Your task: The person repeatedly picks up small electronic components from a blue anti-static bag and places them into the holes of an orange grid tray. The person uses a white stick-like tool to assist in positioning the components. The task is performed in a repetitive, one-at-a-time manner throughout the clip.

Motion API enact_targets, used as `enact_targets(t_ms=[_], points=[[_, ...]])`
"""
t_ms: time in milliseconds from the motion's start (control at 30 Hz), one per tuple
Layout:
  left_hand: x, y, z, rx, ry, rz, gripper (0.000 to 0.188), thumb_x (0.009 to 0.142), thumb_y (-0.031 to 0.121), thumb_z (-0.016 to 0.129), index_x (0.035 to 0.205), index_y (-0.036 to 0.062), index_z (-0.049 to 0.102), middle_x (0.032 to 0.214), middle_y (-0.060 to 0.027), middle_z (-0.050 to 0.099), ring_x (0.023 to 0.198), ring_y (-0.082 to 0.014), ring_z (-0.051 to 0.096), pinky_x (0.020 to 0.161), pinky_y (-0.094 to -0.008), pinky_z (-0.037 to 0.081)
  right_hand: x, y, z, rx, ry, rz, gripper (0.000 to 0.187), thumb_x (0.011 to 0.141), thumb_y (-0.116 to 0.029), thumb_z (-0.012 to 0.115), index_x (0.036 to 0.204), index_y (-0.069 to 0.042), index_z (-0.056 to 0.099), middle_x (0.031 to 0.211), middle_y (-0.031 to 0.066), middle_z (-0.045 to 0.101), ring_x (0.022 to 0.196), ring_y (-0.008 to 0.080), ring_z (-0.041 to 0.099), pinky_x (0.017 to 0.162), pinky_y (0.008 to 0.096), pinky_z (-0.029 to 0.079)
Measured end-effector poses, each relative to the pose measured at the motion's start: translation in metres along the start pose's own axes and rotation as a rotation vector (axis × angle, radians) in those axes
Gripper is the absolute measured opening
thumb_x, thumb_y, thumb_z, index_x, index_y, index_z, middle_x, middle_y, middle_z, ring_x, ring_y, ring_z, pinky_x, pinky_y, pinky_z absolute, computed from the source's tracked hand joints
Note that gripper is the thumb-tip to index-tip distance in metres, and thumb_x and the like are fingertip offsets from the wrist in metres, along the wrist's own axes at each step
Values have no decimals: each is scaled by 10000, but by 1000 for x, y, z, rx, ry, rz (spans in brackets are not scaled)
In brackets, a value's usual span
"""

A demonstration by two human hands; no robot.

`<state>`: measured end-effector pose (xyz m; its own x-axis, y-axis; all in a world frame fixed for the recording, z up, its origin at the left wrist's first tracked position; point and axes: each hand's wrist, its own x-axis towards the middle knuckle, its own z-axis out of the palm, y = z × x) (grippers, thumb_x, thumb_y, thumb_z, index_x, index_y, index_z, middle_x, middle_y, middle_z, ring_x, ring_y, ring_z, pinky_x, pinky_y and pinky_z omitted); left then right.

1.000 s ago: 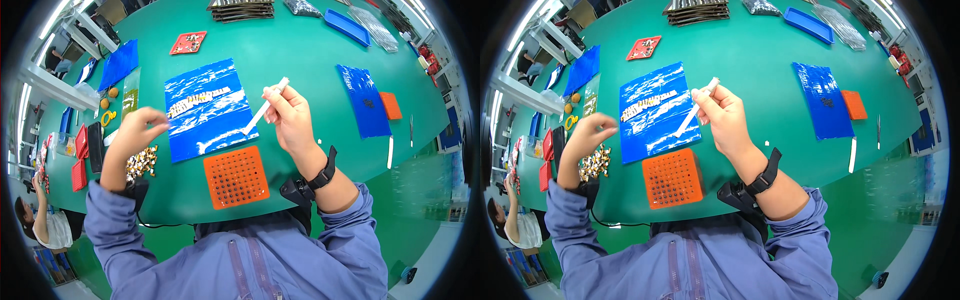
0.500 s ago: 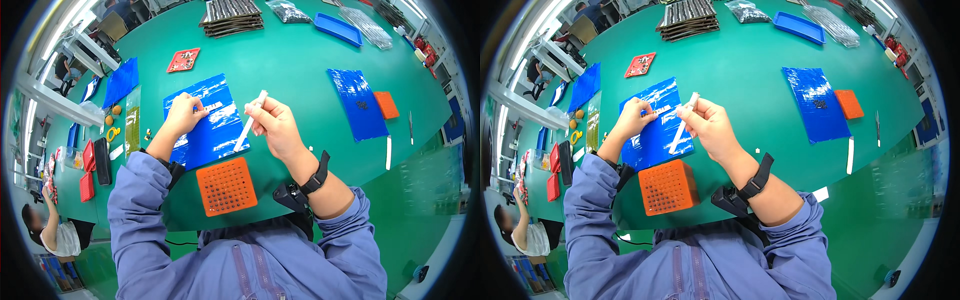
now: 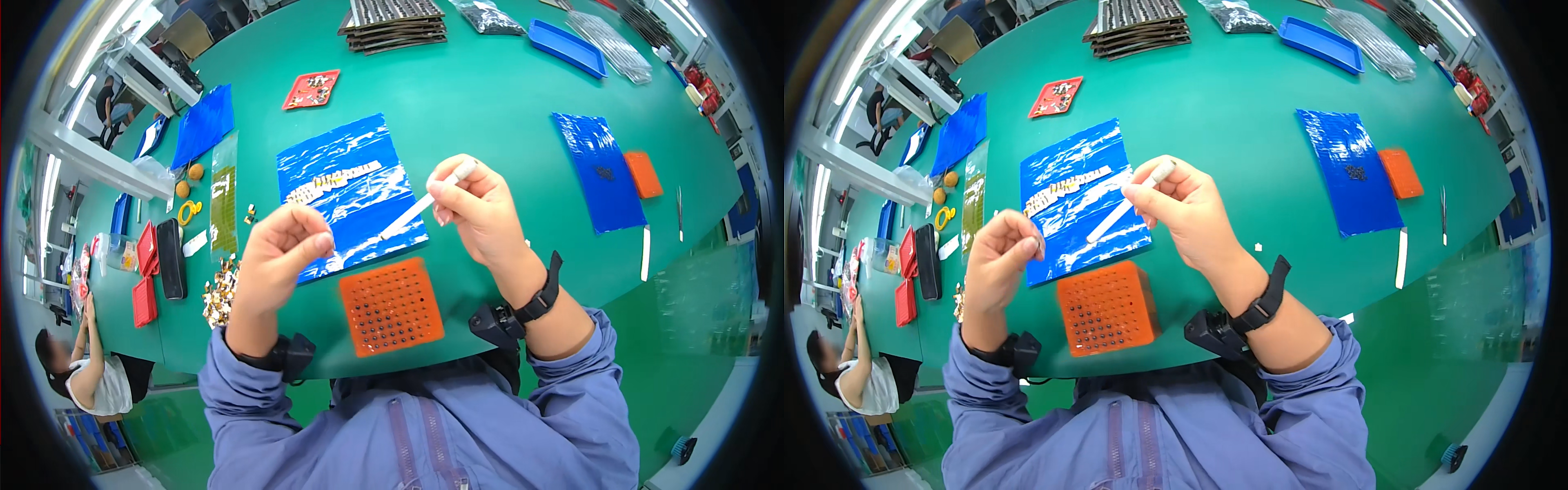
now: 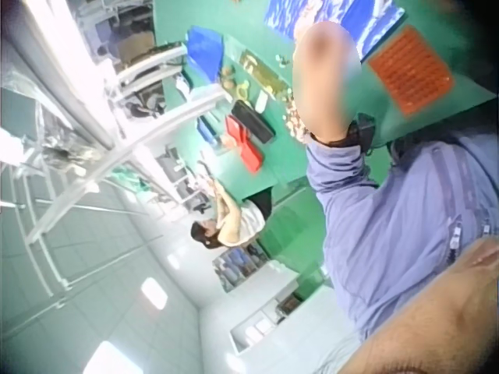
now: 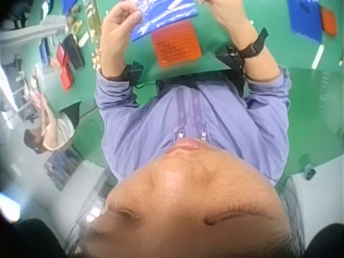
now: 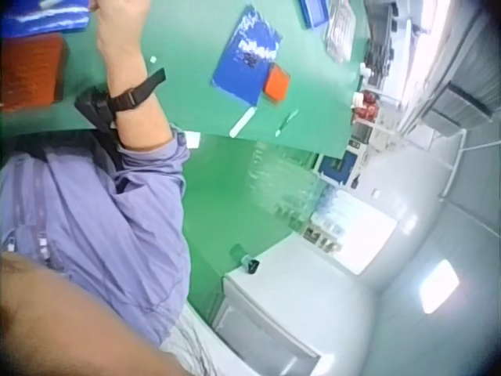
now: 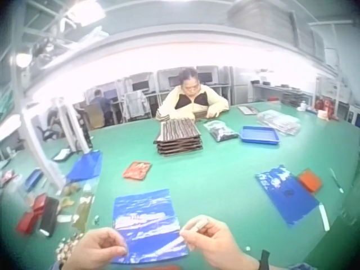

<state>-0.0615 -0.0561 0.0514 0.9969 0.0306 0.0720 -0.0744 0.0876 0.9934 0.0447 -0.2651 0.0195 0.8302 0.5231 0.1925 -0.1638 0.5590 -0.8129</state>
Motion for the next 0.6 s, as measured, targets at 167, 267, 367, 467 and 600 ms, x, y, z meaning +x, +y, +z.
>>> enact_targets(t_ms=[167, 267, 367, 467, 600], points=[[-16, -21, -4, -460, -74, 85, 109, 782, 29, 589, 808, 23, 484, 711, -54, 538, 676, -139, 533, 611, -248, 421, -6, -4, 5, -66, -164, 136, 112, 758, -11, 616, 858, 15, 573, 743, 67, 605, 645, 92, 556, 586, 196, 443], [-17, -24, -3, -582, -138, 89, 109, 786, 31, 580, 795, 34, 472, 717, -69, 532, 668, -159, 534, 611, -264, 418, -11, -3, 10, -98, -210, 203, 135, 747, 30, 618, 875, 33, 577, 773, 77, 611, 685, 93, 569, 607, 204, 452], [-18, -31, -1, -638, -184, 103, 107, 788, 26, 577, 798, 31, 470, 733, -80, 533, 675, -158, 537, 616, -262, 427, -13, 1, 10, -156, -280, 177, 137, 745, 31, 621, 876, 36, 583, 776, 75, 610, 699, 92, 573, 617, 200, 451], [-20, -35, 0, -644, -223, 84, 108, 788, 22, 579, 802, 28, 472, 732, -80, 529, 688, -152, 540, 638, -271, 445, -15, -2, 13, -197, -292, 192, 137, 747, 18, 628, 877, 35, 588, 772, 67, 606, 706, 80, 561, 626, 191, 438], [-20, -35, 1, -559, -231, 85, 143, 816, 105, 571, 802, 56, 437, 690, -69, 483, 650, -168, 514, 590, -287, 440, -15, -2, 14, -289, -318, 174, 141, 748, 4, 634, 880, 27, 590, 769, 56, 604, 704, 77, 554, 627, 191, 434]])
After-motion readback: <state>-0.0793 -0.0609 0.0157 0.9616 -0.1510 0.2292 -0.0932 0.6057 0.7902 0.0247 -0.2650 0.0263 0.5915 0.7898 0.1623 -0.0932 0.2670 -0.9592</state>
